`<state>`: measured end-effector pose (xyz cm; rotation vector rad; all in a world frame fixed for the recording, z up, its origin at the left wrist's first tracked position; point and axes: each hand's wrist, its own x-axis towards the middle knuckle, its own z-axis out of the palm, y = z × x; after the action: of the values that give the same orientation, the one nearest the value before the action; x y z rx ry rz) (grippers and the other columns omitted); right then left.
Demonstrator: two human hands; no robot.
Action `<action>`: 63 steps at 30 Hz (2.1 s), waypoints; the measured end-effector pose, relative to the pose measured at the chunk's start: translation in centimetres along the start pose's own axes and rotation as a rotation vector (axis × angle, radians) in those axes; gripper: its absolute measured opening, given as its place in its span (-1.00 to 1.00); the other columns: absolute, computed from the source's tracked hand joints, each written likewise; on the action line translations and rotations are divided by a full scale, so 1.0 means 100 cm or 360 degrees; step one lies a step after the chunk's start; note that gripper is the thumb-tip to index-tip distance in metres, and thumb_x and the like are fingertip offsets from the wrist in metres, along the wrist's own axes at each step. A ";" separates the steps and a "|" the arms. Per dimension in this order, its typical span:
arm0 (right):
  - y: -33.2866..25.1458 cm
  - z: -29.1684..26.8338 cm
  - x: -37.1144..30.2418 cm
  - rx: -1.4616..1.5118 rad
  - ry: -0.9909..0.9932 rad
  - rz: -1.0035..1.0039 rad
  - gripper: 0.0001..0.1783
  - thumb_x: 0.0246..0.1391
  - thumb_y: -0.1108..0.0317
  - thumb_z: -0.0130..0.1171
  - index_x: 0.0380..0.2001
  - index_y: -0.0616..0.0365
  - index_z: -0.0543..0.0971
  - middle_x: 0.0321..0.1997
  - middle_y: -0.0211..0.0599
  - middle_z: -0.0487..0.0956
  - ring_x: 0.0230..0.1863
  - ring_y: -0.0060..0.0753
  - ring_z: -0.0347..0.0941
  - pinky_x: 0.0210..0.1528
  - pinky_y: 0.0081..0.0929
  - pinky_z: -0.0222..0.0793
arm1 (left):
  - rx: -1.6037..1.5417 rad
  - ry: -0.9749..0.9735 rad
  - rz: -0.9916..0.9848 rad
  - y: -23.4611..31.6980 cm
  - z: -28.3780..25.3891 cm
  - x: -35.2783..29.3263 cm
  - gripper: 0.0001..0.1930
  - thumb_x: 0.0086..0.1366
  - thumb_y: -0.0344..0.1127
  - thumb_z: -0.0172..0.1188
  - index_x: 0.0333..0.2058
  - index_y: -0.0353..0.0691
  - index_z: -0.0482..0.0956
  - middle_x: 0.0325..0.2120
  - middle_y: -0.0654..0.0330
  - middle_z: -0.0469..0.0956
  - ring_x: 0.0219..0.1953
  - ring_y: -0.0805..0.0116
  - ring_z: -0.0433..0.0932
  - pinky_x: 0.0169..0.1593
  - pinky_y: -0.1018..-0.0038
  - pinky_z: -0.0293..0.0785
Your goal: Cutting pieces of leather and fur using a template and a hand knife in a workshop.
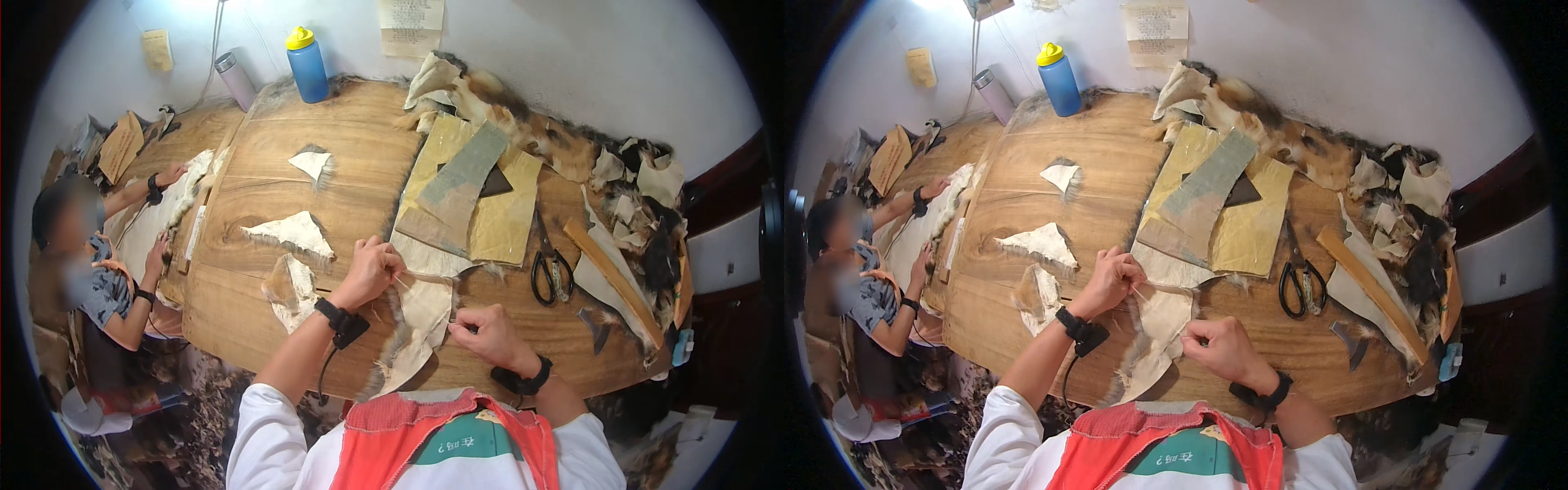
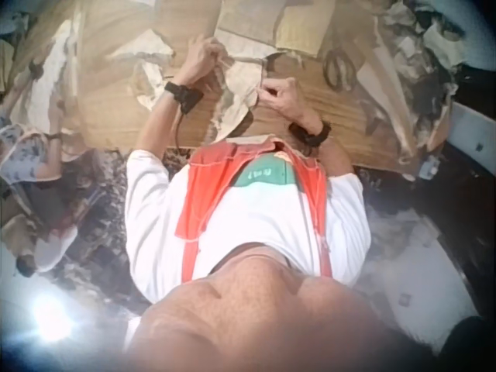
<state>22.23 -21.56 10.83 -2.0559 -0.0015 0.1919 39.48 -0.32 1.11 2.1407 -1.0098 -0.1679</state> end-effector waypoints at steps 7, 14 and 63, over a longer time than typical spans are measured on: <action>0.007 -0.031 -0.006 -0.0315 0.0510 0.0193 -0.78 0.26 0.26 0.08 -0.27 0.22 0.41 -0.59 -0.01 0.48 -0.55 -0.06 0.49 -0.47 -0.20 0.30 | 0.0192 -0.0008 0.0254 0.067 -0.010 -0.046 -0.69 0.00 -0.47 0.27 -0.22 -0.07 0.54 -0.26 0.27 0.49 -0.18 0.26 0.41 0.08 0.21 0.19; 0.013 -0.005 0.014 -0.0322 0.0493 -0.0085 -0.86 0.23 0.35 0.08 -0.28 0.21 0.43 -0.45 0.03 0.50 -0.40 0.07 0.51 -0.33 -0.07 0.36 | 0.0555 -0.0790 0.0353 0.096 -0.022 -0.094 -0.76 0.23 -0.15 0.21 -0.20 -0.12 0.54 -0.25 0.22 0.45 -0.11 0.25 0.43 0.34 -0.05 0.03; 0.069 -0.028 -0.202 -0.0619 0.2281 0.0402 -0.88 0.29 0.37 0.09 -0.34 0.16 0.47 -0.53 -0.54 0.38 -0.47 -0.65 0.26 -0.40 -0.57 0.27 | 0.0676 -0.0830 0.0293 0.078 0.013 -0.021 0.25 -0.20 0.26 0.46 0.34 -0.36 0.07 0.39 -0.10 0.04 0.44 -0.16 -0.05 0.31 -0.22 0.03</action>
<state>2.08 -28.95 8.82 -2.1253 1.1572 -1.2188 32.80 -2.74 5.12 2.4228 -1.6583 -0.4758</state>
